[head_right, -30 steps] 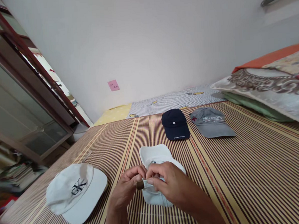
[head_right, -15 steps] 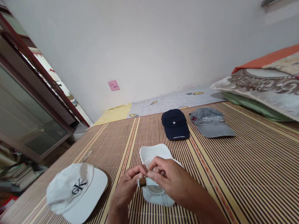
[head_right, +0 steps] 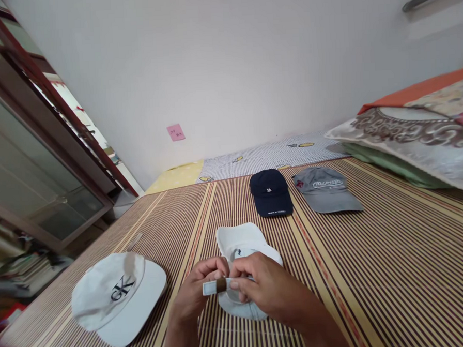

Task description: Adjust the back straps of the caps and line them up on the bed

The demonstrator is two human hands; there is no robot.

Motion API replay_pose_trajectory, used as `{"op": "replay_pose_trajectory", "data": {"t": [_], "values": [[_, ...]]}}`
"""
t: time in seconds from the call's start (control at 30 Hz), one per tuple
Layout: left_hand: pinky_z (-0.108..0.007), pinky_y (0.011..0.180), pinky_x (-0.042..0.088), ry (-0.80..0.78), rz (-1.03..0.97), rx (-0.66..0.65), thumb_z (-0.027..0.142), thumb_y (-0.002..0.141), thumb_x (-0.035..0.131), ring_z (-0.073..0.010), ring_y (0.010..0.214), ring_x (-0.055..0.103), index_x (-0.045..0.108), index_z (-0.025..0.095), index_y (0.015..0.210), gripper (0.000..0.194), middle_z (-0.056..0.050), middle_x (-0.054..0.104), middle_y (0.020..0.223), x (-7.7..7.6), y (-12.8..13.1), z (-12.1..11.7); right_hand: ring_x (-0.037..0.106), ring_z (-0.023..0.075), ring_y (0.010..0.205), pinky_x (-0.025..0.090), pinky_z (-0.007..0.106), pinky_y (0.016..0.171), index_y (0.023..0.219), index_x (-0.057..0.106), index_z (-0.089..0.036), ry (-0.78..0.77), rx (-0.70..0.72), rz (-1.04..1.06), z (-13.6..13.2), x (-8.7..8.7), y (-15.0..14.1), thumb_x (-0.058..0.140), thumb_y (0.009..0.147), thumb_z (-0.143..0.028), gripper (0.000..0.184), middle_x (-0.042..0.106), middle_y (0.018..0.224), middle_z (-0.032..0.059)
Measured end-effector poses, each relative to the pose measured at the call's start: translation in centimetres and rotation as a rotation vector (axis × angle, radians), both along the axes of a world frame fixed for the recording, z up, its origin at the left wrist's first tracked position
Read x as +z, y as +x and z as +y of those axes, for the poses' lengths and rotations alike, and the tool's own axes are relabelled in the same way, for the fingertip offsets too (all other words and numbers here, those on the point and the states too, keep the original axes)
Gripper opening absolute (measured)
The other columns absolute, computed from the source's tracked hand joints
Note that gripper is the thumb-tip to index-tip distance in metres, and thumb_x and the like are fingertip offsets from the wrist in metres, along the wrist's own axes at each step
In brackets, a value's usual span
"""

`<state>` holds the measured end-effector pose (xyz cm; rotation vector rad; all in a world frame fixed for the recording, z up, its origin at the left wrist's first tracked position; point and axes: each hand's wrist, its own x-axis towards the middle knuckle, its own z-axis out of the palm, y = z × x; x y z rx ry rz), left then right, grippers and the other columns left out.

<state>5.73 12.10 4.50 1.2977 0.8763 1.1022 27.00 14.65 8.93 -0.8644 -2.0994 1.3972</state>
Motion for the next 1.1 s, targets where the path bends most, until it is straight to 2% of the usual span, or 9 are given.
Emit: {"op": "replay_pose_trajectory", "data": {"t": [0.13, 0.3, 0.4, 0.5, 0.7, 0.87, 1.1], "values": [[-0.027, 0.061, 0.026, -0.009, 0.021, 0.022, 0.052, 0.086, 0.075, -0.0123, 0.064, 0.032, 0.058, 0.018, 0.071, 0.041, 0.004, 0.045, 0.067, 0.0, 0.1, 0.1, 0.062, 0.017, 0.068, 0.04, 0.031, 0.066, 0.07, 0.064, -0.02, 0.004, 0.0, 0.034, -0.1, 0.1, -0.1, 0.059, 0.088, -0.022, 0.018, 0.072, 0.069, 0.0001], [-0.027, 0.062, 0.027, -0.015, -0.007, 0.036, 0.052, 0.085, 0.076, -0.0126, 0.064, 0.035, 0.06, 0.017, 0.071, 0.041, 0.002, 0.049, 0.068, 0.0, 0.0, 0.0, 0.066, 0.0206, 0.086, 0.047, 0.033, 0.079, 0.086, 0.073, -0.02, 0.046, -0.05, 0.075, 0.5, 0.4, 1.3, 0.065, 0.088, -0.026, 0.01, 0.075, 0.087, 0.0025], [-0.027, 0.06, 0.025, -0.031, -0.026, 0.066, 0.054, 0.083, 0.077, -0.012, 0.062, 0.033, 0.06, 0.017, 0.07, 0.043, 0.003, 0.047, 0.065, 0.1, 0.0, -0.1, 0.066, 0.0221, 0.092, 0.047, 0.034, 0.083, 0.091, 0.076, -0.021, 0.041, -0.07, 0.038, 0.9, 0.3, 2.5, 0.071, 0.083, -0.026, 0.011, 0.076, 0.094, 0.0026], [-0.027, 0.059, 0.024, -0.026, -0.033, 0.071, 0.056, 0.083, 0.078, -0.0116, 0.061, 0.032, 0.059, 0.017, 0.068, 0.045, 0.003, 0.047, 0.064, 0.2, 0.0, -0.1, 0.066, 0.022, 0.089, 0.046, 0.033, 0.079, 0.087, 0.077, -0.02, 0.006, -0.053, 0.032, 1.2, -0.1, 2.8, 0.07, 0.08, -0.023, 0.01, 0.075, 0.091, 0.0032], [-0.027, 0.058, 0.023, -0.046, -0.034, 0.047, 0.052, 0.083, 0.077, -0.0113, 0.06, 0.032, 0.06, 0.017, 0.07, 0.041, 0.003, 0.048, 0.064, -0.2, -0.1, 0.0, 0.061, 0.0182, 0.075, 0.043, 0.029, 0.068, 0.077, 0.072, -0.018, -0.019, -0.032, 0.062, 1.3, -0.5, 1.8, 0.065, 0.079, -0.022, 0.008, 0.069, 0.077, 0.0013], [-0.027, 0.058, 0.023, -0.032, 0.0, 0.025, 0.056, 0.084, 0.076, -0.0117, 0.061, 0.032, 0.06, 0.017, 0.073, 0.044, 0.003, 0.047, 0.065, -0.6, 0.1, 0.0, 0.058, 0.0173, 0.074, 0.04, 0.029, 0.068, 0.076, 0.071, -0.018, -0.004, -0.019, 0.073, 1.2, -0.4, 1.4, 0.064, 0.081, -0.022, 0.009, 0.068, 0.076, 0.0004], [-0.027, 0.059, 0.023, -0.057, 0.047, 0.011, 0.058, 0.085, 0.075, -0.0115, 0.062, 0.032, 0.058, 0.017, 0.074, 0.045, 0.004, 0.046, 0.066, -0.4, 0.8, 0.3, 0.057, 0.0158, 0.072, 0.04, 0.029, 0.067, 0.075, 0.071, -0.019, -0.028, -0.032, 0.084, 0.9, -0.2, 1.2, 0.065, 0.081, -0.022, 0.009, 0.068, 0.075, -0.0009]]}}
